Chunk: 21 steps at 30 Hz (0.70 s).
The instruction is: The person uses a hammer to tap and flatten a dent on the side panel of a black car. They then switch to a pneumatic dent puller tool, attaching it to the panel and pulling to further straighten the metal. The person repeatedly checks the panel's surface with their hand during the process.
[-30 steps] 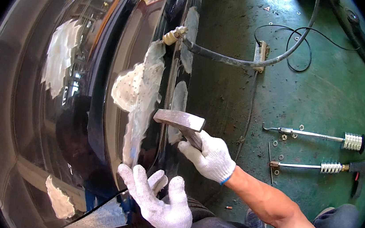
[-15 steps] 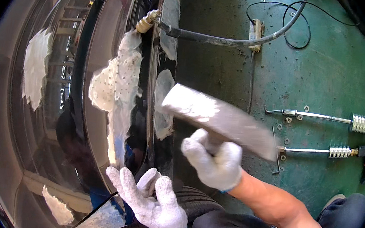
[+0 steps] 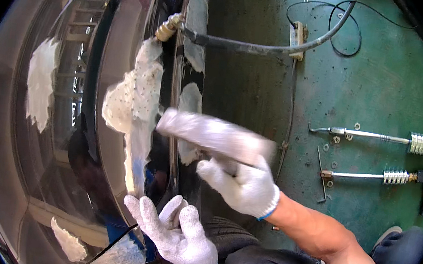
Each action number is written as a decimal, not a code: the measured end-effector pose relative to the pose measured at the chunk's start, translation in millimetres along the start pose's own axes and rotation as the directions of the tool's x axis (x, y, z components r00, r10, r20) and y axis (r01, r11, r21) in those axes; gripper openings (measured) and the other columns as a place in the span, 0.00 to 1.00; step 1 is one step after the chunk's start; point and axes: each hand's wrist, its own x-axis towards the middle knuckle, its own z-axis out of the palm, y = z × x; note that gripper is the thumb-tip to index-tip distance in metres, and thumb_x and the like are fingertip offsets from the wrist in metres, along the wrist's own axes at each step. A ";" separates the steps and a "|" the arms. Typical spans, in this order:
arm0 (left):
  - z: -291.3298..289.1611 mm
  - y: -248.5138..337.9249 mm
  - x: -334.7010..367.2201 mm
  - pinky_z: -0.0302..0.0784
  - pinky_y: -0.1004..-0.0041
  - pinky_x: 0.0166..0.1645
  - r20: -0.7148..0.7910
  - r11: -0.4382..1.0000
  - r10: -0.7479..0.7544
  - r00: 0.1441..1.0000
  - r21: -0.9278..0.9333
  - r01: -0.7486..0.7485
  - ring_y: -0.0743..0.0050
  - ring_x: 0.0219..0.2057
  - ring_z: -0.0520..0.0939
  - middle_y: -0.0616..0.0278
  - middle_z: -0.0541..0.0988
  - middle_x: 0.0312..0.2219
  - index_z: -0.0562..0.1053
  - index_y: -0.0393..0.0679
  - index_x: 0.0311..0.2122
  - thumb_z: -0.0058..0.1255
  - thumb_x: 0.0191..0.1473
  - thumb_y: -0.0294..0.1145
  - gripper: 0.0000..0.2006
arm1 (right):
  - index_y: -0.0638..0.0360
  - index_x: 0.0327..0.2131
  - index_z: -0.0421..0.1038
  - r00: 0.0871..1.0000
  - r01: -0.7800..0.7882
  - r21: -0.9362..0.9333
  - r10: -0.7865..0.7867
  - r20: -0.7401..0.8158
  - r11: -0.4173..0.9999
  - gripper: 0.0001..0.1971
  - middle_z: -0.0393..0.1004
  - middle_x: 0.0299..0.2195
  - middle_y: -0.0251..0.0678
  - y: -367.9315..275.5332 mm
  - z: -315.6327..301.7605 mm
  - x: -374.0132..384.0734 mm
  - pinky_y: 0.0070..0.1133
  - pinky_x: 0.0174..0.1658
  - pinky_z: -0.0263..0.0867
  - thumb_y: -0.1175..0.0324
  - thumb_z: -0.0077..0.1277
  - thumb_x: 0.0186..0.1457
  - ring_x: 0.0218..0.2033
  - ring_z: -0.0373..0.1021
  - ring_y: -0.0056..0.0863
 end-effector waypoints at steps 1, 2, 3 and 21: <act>-1.3 -2.3 -1.0 0.80 0.71 0.49 0.012 1.000 -0.015 1.000 0.005 0.015 0.64 0.46 0.80 0.48 0.53 0.71 0.60 0.36 0.68 0.49 0.61 0.20 0.30 | 0.58 0.33 0.74 1.000 -0.007 0.015 0.007 -0.012 1.000 0.13 0.75 0.20 0.43 3.1 3.9 -3.0 0.33 0.26 0.71 0.58 0.62 0.59 0.21 0.75 0.45; -1.2 1.4 -0.5 0.80 0.71 0.49 0.010 1.000 -0.019 1.000 -0.001 0.019 0.64 0.46 0.80 0.48 0.54 0.71 0.60 0.36 0.68 0.49 0.61 0.19 0.30 | 0.59 0.34 0.75 1.000 -0.003 0.032 0.004 -0.025 0.999 0.13 0.75 0.21 0.43 1.4 4.7 -4.9 0.33 0.26 0.71 0.60 0.62 0.58 0.21 0.75 0.45; 0.0 6.4 -0.1 0.80 0.71 0.49 0.015 1.000 -0.018 1.000 -0.012 0.018 0.64 0.46 0.80 0.48 0.54 0.71 0.60 0.36 0.68 0.49 0.61 0.19 0.30 | 0.60 0.35 0.75 0.999 0.002 0.044 0.000 -0.045 0.999 0.12 0.76 0.22 0.44 0.3 3.1 -5.8 0.33 0.27 0.71 0.61 0.62 0.58 0.21 0.75 0.45; -1.5 -3.4 -0.6 0.80 0.71 0.49 0.025 1.000 0.026 0.999 -0.018 -0.026 0.64 0.47 0.80 0.47 0.53 0.72 0.60 0.37 0.68 0.49 0.63 0.19 0.29 | 0.57 0.32 0.72 0.988 0.059 -0.342 -0.005 0.156 0.938 0.14 0.75 0.19 0.42 25.2 12.1 -18.9 0.32 0.24 0.70 0.58 0.63 0.56 0.21 0.76 0.43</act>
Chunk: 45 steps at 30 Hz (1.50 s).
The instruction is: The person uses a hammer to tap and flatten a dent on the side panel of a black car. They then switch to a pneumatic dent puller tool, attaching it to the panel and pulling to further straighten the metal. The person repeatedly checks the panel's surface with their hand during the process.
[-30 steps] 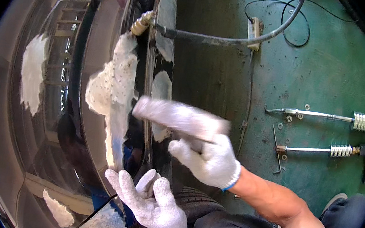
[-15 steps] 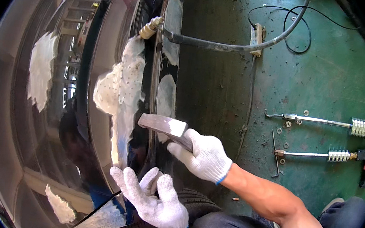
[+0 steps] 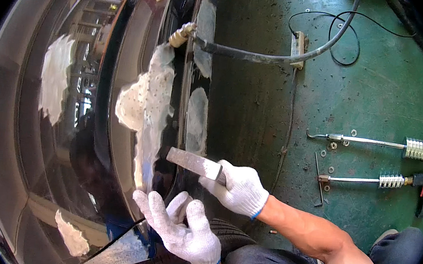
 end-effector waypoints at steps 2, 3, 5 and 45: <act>0.0 0.0 0.1 0.80 0.71 0.49 0.005 1.000 0.006 1.000 -0.012 -0.006 0.63 0.47 0.80 0.47 0.52 0.72 0.60 0.36 0.68 0.49 0.63 0.20 0.29 | 0.57 0.31 0.71 1.000 -0.024 0.051 0.023 0.022 0.998 0.14 0.74 0.19 0.42 -9.8 -15.3 -8.9 0.33 0.24 0.69 0.58 0.63 0.56 0.20 0.75 0.44; 1.6 0.9 0.2 0.80 0.70 0.49 0.011 1.000 0.010 1.000 -0.023 -0.010 0.63 0.47 0.80 0.47 0.52 0.72 0.60 0.36 0.68 0.49 0.63 0.20 0.29 | 0.57 0.32 0.72 0.993 0.089 0.110 -0.079 -0.093 0.990 0.14 0.74 0.19 0.42 -3.1 -8.8 -8.4 0.32 0.24 0.70 0.58 0.64 0.56 0.20 0.75 0.43; 2.1 1.0 0.4 0.80 0.71 0.49 0.003 0.999 -0.001 1.000 -0.033 0.002 0.63 0.47 0.80 0.46 0.52 0.72 0.60 0.35 0.68 0.49 0.63 0.21 0.29 | 0.58 0.33 0.73 0.990 0.118 0.077 -0.112 -0.082 0.990 0.13 0.75 0.19 0.42 3.3 -3.5 -4.8 0.31 0.25 0.70 0.61 0.64 0.55 0.21 0.76 0.44; 5.6 -0.6 0.2 0.83 0.72 0.46 -0.009 0.998 0.016 1.000 -0.062 -0.016 0.61 0.47 0.81 0.46 0.53 0.71 0.62 0.43 0.68 0.54 0.54 0.13 0.36 | 0.59 0.38 0.75 0.992 0.066 0.062 -0.059 -0.115 0.996 0.13 0.77 0.23 0.48 -11.0 -22.9 45.2 0.34 0.28 0.71 0.60 0.60 0.60 0.26 0.77 0.48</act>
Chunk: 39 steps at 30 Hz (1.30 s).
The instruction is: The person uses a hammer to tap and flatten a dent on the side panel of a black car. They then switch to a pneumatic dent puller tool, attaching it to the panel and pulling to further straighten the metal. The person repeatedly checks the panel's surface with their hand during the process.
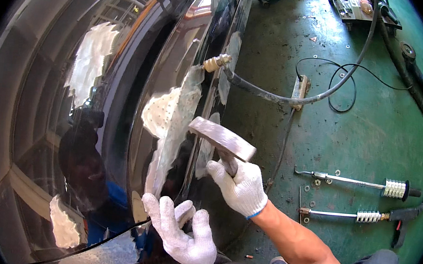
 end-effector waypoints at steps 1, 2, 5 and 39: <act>-0.8 -0.4 0.1 0.83 0.72 0.46 -0.001 1.000 0.001 1.000 0.000 -0.001 0.61 0.47 0.81 0.46 0.53 0.71 0.62 0.43 0.68 0.54 0.54 0.13 0.36 | 0.58 0.38 0.75 0.999 -0.024 0.025 0.023 0.028 0.999 0.12 0.77 0.23 0.47 -6.1 -0.6 2.7 0.33 0.28 0.71 0.60 0.60 0.60 0.25 0.77 0.47; 0.0 -0.9 -0.3 0.83 0.73 0.46 -0.002 1.000 -0.001 1.000 -0.010 0.001 0.61 0.47 0.81 0.46 0.52 0.71 0.62 0.43 0.68 0.54 0.54 0.13 0.36 | 0.58 0.37 0.75 0.997 -0.027 -0.055 0.031 0.064 0.998 0.12 0.77 0.23 0.47 -4.0 0.2 2.8 0.33 0.28 0.71 0.60 0.60 0.60 0.25 0.77 0.47; 1.8 -2.7 -0.6 0.83 0.73 0.46 -0.004 1.000 0.000 1.000 -0.024 0.000 0.62 0.47 0.81 0.45 0.52 0.71 0.61 0.43 0.69 0.54 0.54 0.13 0.36 | 0.58 0.34 0.73 0.997 0.070 -0.020 -0.070 -0.014 0.997 0.11 0.76 0.22 0.46 6.4 5.4 2.8 0.33 0.27 0.70 0.60 0.60 0.60 0.24 0.76 0.47; 0.8 -3.6 -3.1 0.82 0.72 0.47 -0.013 0.997 -0.033 0.999 -0.067 0.032 0.64 0.46 0.81 0.46 0.52 0.71 0.62 0.42 0.68 0.55 0.56 0.14 0.34 | 0.55 0.34 0.71 0.980 0.097 -0.183 -0.062 0.189 0.978 0.12 0.75 0.21 0.43 -3.7 2.9 -22.3 0.33 0.25 0.70 0.59 0.62 0.57 0.23 0.76 0.46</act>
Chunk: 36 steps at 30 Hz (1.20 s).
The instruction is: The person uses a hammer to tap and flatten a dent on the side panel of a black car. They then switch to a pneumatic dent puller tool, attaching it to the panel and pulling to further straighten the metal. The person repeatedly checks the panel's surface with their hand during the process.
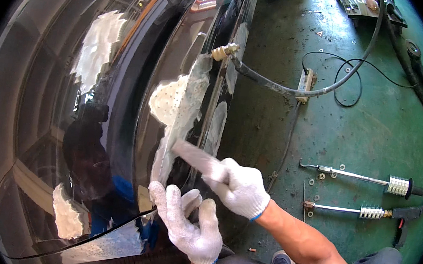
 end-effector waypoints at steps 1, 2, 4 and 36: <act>0.5 -0.5 -1.0 0.82 0.72 0.47 -0.004 1.000 -0.012 1.000 -0.006 0.012 0.65 0.46 0.81 0.46 0.52 0.71 0.62 0.42 0.68 0.55 0.56 0.14 0.34 | 0.55 0.34 0.71 1.000 -0.009 0.024 0.009 0.013 1.000 0.13 0.76 0.21 0.43 3.3 1.6 -1.2 0.33 0.26 0.70 0.59 0.62 0.56 0.23 0.76 0.45; 0.5 0.2 -0.2 0.82 0.72 0.47 -0.001 1.000 -0.001 1.000 -0.014 0.001 0.64 0.46 0.81 0.46 0.52 0.71 0.62 0.42 0.68 0.55 0.56 0.14 0.34 | 0.56 0.36 0.73 1.000 0.018 0.037 -0.018 0.007 0.999 0.12 0.76 0.23 0.42 6.1 1.5 -2.4 0.33 0.26 0.70 0.61 0.62 0.56 0.24 0.76 0.45; 0.4 1.8 1.2 0.82 0.71 0.48 0.006 0.999 0.020 1.000 -0.029 -0.019 0.64 0.46 0.81 0.46 0.52 0.71 0.62 0.43 0.68 0.55 0.56 0.14 0.35 | 0.58 0.41 0.77 0.997 0.073 0.060 -0.073 -0.005 0.996 0.11 0.78 0.27 0.40 10.9 -1.4 -6.4 0.32 0.27 0.71 0.65 0.62 0.57 0.25 0.76 0.44; -3.6 1.3 -2.1 0.83 0.68 0.48 0.027 0.997 -0.005 1.000 -0.075 0.007 0.58 0.48 0.83 0.42 0.57 0.69 0.63 0.41 0.67 0.63 0.50 0.17 0.38 | 0.60 0.47 0.71 0.999 0.011 0.137 -0.007 -0.034 0.991 0.16 0.77 0.27 0.50 -9.1 -14.4 28.2 0.33 0.31 0.72 0.65 0.60 0.59 0.28 0.77 0.51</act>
